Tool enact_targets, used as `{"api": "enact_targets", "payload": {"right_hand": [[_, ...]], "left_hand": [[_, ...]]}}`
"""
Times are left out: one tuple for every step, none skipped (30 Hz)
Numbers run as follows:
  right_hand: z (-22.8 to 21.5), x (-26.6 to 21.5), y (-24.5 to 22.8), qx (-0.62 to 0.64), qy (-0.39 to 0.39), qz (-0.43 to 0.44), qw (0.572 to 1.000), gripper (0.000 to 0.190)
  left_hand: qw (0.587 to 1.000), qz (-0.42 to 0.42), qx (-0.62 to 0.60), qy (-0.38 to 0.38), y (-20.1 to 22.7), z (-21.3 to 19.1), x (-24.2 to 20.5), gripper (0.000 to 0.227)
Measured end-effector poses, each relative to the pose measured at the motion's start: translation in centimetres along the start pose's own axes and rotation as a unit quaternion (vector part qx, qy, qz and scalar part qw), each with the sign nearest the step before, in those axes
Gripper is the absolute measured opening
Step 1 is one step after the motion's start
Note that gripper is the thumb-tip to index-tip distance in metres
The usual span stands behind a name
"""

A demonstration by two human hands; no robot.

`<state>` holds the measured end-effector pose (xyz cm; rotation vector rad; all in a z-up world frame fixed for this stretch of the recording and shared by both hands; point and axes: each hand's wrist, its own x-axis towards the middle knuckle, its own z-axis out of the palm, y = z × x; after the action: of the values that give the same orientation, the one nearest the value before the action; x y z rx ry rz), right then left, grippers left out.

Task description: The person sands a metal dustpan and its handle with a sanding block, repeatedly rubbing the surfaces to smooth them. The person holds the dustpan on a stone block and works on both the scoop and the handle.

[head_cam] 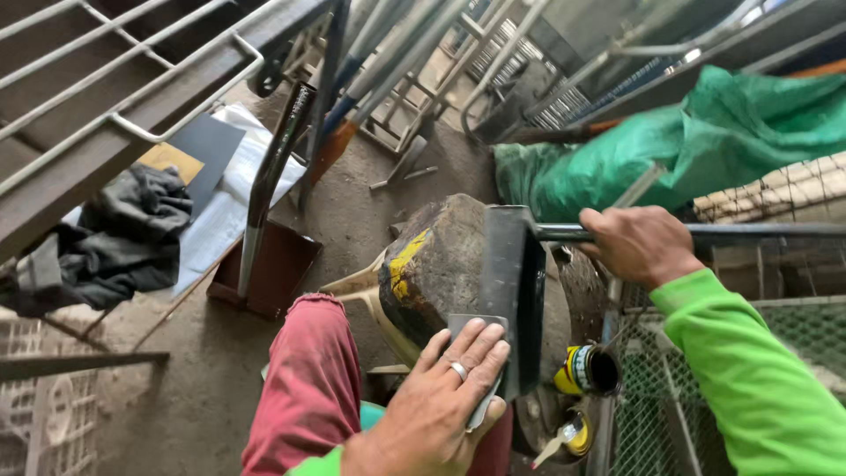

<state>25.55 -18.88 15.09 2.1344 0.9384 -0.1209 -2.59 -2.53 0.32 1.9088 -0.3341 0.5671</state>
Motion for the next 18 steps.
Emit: {"api": "enact_targets", "payload": {"right_hand": [[-0.8,0.8,0.0,-0.019,0.009,0.009,1.000,0.033],[-1.5,1.5,-0.2,-0.019,-0.016,0.035,0.999,0.034],[-2.6,2.2,-0.2,-0.027,-0.045,0.037,0.998,0.035],[-3.4,2.8,-0.6,-0.036,-0.073,0.039,0.996,0.036],[-3.5,2.8,-1.8,-0.052,-0.052,0.013,0.997,0.035],[-3.4,2.6,-2.9,-0.067,-0.031,-0.014,0.997,0.033],[-3.3,2.6,-3.5,-0.075,0.002,-0.026,0.997,0.032],[-3.3,2.4,-3.8,-0.074,0.006,-0.030,0.997,0.032],[-3.6,2.4,-3.8,-0.078,0.008,-0.039,0.996,0.032],[-3.9,2.5,-3.8,-0.082,0.009,-0.047,0.995,0.032],[-4.0,2.4,-4.1,-0.089,0.001,-0.045,0.995,0.031],[-4.0,2.2,-4.4,-0.096,-0.008,-0.043,0.994,0.031],[-4.1,2.2,-4.6,-0.100,-0.012,-0.038,0.994,0.031],[-4.2,2.1,-4.7,-0.097,-0.015,-0.030,0.995,0.031],[-4.4,2.1,-4.9,-0.098,-0.019,-0.027,0.995,0.032],[-4.5,2.2,-5.2,-0.099,-0.023,-0.024,0.995,0.032],[-4.7,2.5,-5.6,-0.106,0.003,-0.041,0.993,0.022],[-4.9,2.8,-6.0,-0.113,0.029,-0.058,0.991,0.015]], "left_hand": [[1.000,0.000,0.005,0.016,-0.5,0.0,0.2,0.057],[0.999,0.001,0.010,0.031,-1.0,0.0,0.3,0.059],[0.998,-0.021,0.014,0.060,-0.5,0.4,0.2,0.061],[0.997,-0.037,0.012,0.073,-0.4,0.8,-0.1,0.061],[0.995,-0.060,0.002,0.078,-0.3,1.4,-1.2,0.062],[0.993,-0.082,-0.009,0.083,0.0,2.2,-2.4,0.062],[0.992,-0.092,-0.027,0.083,-0.3,2.6,-3.1,0.063],[0.990,-0.102,-0.045,0.082,-0.6,3.1,-3.4,0.063],[0.987,-0.114,-0.068,0.086,-0.5,3.7,-3.6,0.064],[0.987,-0.111,-0.067,0.093,-0.5,4.2,-3.7,0.064],[0.987,-0.107,-0.068,0.097,-0.5,4.6,-4.2,0.065],[0.987,-0.104,-0.069,0.100,-0.5,5.0,-4.7,0.066],[0.986,-0.106,-0.075,0.104,-0.6,5.2,-5.0,0.065],[0.985,-0.108,-0.082,0.108,-0.7,5.4,-5.1,0.065],[0.982,-0.114,-0.090,0.117,-0.7,5.7,-5.1,0.064],[0.980,-0.128,-0.095,0.124,-1.0,5.9,-5.0,0.063],[0.976,-0.140,-0.099,0.131,-1.8,6.0,-4.6,0.062],[0.973,-0.152,-0.102,0.139,-2.7,5.9,-4.0,0.061]]}}
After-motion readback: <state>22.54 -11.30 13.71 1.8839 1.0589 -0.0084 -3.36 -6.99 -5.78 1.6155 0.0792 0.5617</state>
